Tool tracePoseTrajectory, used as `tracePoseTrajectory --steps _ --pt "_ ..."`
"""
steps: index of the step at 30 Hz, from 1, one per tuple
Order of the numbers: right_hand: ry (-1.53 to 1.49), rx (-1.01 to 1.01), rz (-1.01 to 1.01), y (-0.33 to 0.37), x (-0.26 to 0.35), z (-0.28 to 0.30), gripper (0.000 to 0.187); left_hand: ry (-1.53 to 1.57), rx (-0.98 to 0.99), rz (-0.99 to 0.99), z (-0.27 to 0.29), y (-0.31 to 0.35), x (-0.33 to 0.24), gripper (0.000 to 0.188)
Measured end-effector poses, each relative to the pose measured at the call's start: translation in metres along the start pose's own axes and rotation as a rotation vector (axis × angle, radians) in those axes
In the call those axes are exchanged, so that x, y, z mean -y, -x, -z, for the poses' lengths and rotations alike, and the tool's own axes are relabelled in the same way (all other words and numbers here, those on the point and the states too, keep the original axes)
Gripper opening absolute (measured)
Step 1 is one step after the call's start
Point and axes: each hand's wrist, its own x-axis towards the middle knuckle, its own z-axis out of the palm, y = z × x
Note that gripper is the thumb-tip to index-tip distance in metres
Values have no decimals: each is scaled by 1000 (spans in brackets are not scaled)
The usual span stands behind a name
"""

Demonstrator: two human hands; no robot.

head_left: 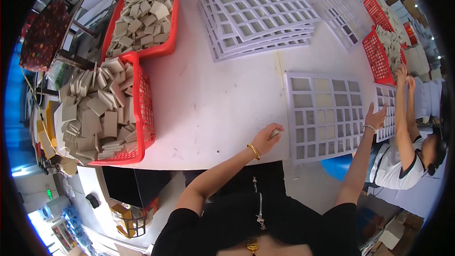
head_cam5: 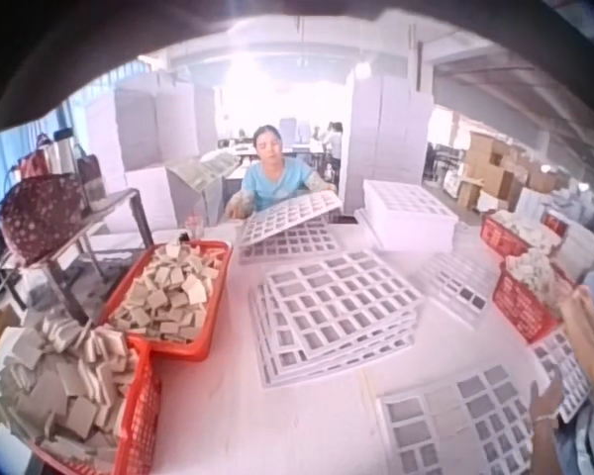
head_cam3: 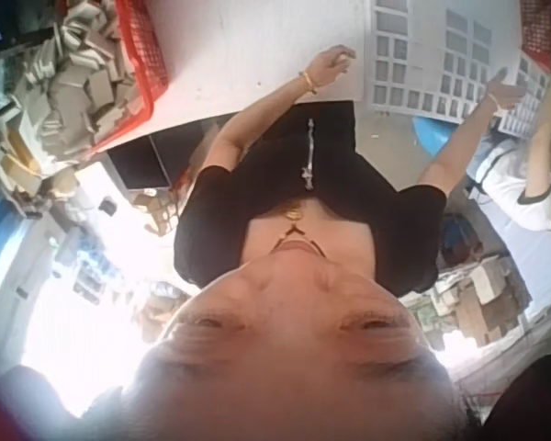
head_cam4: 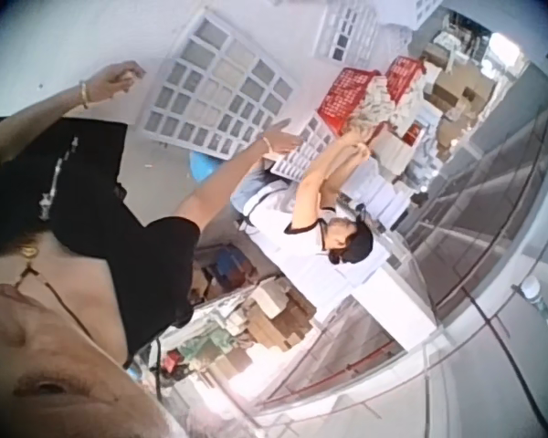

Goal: The person repeatedly picks small beige square tiles from a red basket and places them into the compartments of a white grid tray. The person continues this repetitive action throughout the clip, filling the tray's slots one by one.

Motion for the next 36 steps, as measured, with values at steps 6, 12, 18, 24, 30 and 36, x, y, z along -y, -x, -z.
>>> tracePoseTrajectory --steps 6,12,18,24,30,36 --pt "-369 106 192 -19 44 -85 55 -145 -642 -233 77 -45 3 21" --pt "-997 515 -46 9 164 -207 53 -60 -905 -55 196 -85 -10 27" --pt "-472 646 -157 9 301 -175 61 -63 -756 106 229 -114 -16 26" --pt "-1069 715 -250 13 279 -224 67 6 -777 126 231 -122 -16 21" --pt "-1075 677 -238 70 249 -198 56 -22 -838 182 249 -86 -26 15" --pt "-1302 747 -441 163 205 -69 53 140 -792 223 233 35 -17 16"
